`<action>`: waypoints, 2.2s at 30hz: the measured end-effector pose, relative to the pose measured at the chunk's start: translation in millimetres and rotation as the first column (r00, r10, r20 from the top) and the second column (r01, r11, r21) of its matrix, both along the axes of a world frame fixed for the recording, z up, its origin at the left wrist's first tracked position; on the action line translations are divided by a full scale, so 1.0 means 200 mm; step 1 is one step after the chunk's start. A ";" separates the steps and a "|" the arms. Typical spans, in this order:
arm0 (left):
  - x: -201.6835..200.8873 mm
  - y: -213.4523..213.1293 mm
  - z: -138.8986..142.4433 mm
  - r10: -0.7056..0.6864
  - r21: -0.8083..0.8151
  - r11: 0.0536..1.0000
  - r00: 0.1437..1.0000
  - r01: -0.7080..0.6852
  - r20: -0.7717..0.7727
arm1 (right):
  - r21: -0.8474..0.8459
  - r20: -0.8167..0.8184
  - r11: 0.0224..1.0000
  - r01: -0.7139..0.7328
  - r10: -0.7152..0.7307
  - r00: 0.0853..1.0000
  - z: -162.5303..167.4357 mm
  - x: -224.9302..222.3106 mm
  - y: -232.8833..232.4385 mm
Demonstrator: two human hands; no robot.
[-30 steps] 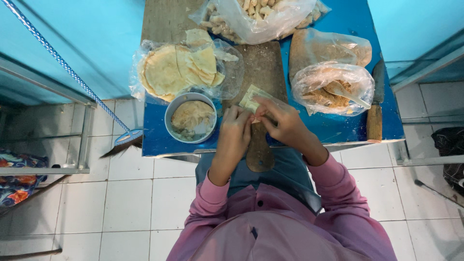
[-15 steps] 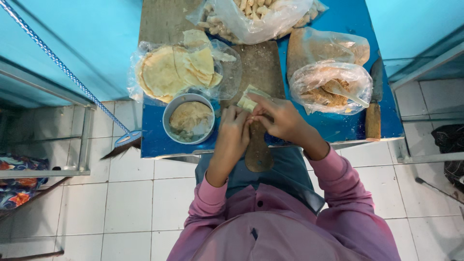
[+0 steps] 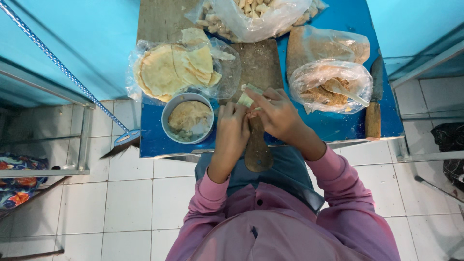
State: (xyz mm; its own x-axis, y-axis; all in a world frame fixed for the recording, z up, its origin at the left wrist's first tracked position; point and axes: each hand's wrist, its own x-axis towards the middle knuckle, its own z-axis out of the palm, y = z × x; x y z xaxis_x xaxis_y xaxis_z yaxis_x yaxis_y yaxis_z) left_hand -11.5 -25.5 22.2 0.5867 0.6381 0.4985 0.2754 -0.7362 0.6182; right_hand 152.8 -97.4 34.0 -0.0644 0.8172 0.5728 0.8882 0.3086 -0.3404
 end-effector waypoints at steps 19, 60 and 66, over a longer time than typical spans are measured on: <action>-0.01 0.03 0.02 -0.010 0.040 0.999 1.000 0.011 -0.025 | 0.059 0.123 0.998 0.036 -0.044 0.991 0.02 -0.02 0.02; -0.03 0.00 0.03 -0.147 -0.324 0.905 0.916 0.277 0.373 | -0.352 -0.852 0.765 -0.539 -0.024 0.523 0.04 0.18 -0.12; -0.05 -0.04 0.04 -0.031 -0.239 0.967 0.968 0.092 0.249 | -0.079 -0.869 0.972 -0.221 0.042 0.493 0.24 0.43 -0.01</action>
